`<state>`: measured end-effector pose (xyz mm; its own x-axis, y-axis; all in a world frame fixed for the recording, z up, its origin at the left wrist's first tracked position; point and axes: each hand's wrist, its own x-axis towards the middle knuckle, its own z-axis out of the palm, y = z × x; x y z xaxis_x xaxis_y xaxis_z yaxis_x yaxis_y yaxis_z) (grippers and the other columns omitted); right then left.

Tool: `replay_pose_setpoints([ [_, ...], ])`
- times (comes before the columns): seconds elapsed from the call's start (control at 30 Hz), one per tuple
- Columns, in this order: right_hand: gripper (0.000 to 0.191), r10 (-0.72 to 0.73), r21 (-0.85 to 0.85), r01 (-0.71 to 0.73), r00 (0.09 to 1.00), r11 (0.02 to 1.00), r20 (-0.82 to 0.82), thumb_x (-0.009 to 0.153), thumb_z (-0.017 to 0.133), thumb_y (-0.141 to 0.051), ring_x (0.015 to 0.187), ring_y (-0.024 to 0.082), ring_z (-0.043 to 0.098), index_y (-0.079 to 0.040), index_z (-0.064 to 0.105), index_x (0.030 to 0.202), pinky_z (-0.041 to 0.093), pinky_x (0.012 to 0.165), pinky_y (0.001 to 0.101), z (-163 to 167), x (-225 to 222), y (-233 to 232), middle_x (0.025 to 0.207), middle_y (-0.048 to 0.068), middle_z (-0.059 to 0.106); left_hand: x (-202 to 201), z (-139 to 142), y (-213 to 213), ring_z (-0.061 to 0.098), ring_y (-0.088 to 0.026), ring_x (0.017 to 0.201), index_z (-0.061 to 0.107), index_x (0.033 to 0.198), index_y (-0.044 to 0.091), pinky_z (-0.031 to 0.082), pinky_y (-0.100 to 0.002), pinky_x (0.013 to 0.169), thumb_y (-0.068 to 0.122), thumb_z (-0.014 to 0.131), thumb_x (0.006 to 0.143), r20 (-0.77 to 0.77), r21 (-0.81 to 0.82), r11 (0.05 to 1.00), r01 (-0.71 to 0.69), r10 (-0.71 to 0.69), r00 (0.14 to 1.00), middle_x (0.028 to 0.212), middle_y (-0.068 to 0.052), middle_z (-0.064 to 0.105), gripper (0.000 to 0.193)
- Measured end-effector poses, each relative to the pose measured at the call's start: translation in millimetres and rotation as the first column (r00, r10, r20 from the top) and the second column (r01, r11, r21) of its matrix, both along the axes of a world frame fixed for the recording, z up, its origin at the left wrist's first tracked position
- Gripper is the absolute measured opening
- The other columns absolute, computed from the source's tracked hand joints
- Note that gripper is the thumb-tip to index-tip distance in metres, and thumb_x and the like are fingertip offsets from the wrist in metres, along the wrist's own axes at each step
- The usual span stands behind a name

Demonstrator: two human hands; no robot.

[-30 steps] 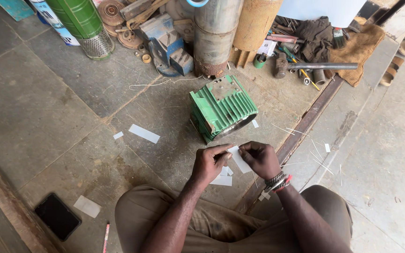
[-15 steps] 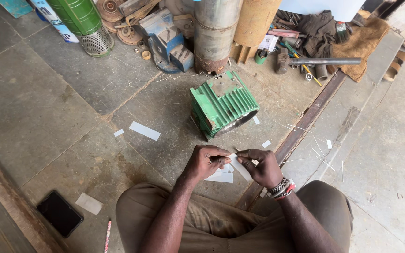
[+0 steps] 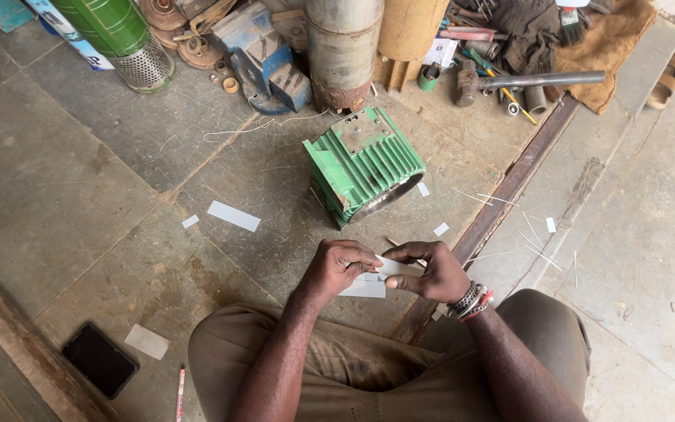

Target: The person cuts small rectangular pieces of white material using scissors and inserts them into the slots of a green electric motor stator. The person repeatedly cuts and places the pieces into the stator slots.

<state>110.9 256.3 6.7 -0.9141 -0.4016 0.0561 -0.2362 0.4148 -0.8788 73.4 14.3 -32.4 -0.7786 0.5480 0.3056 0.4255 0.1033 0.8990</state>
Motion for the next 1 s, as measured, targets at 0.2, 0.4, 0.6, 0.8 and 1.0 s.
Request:
replay_pose_setpoints([
  [0.2,0.044,-0.013,0.187,0.029,0.996,0.982,-0.084,0.072,0.091,-0.026,0.083,0.022,0.079,-0.006,0.079,0.109,0.065,0.076,0.0353,11,-1,-11,0.097,0.01,0.081,-5,1,-2,0.078,-0.018,0.094,0.079,0.092,0.007,0.068,-0.029,0.079,-0.01,0.076,0.081,0.024,-0.096,0.995,0.024,-0.021,0.999,0.097,-0.008,0.079,0.02],
  [0.4,0.037,-0.009,0.174,0.035,0.989,0.984,-0.148,0.076,0.089,-0.026,0.073,0.019,0.079,-0.007,0.079,0.107,0.065,0.067,0.0334,-20,-9,-5,0.095,0.009,0.081,-13,-18,2,0.08,-0.017,0.094,0.078,0.094,0.005,0.069,-0.027,0.079,-0.012,0.07,0.084,0.118,-0.092,0.996,0.022,-0.011,0.993,0.1,-0.01,0.079,0.022],
  [0.6,0.022,-0.455,0.218,0.426,0.884,0.878,0.109,0.083,0.082,-0.029,0.069,0.013,0.078,-0.017,0.083,0.101,0.063,0.06,0.0322,-63,-40,-11,0.09,0.005,0.082,-18,-43,20,0.079,-0.016,0.09,0.077,0.111,0.006,0.066,-0.026,0.075,0.001,0.073,0.091,0.19,-0.124,0.951,-0.282,0.301,0.934,0.105,-0.011,0.079,0.021],
  [0.8,0.026,-0.651,0.047,0.651,0.751,0.758,0.109,0.079,0.083,-0.026,0.074,0.016,0.079,-0.009,0.083,0.098,0.063,0.071,0.0314,-94,-67,-30,0.086,0.012,0.081,-2,-76,52,0.076,-0.015,0.085,0.07,0.125,0.003,0.061,-0.029,0.074,0.006,0.073,0.093,0.373,-0.186,0.898,-0.399,0.44,0.817,0.101,-0.01,0.079,0.032],
  [1.0,0.027,-0.689,0.013,0.69,0.722,0.724,0.067,0.079,0.083,-0.026,0.075,0.02,0.079,-0.006,0.082,0.097,0.062,0.073,0.0322,-101,-75,-44,0.086,0.013,0.08,-2,-90,82,0.068,-0.012,0.101,0.059,0.142,0.007,0.06,-0.028,0.087,0.006,0.063,0.097,0.691,0.016,0.851,-0.525,0.371,0.62,0.119,-0.006,0.071,0.045],
])
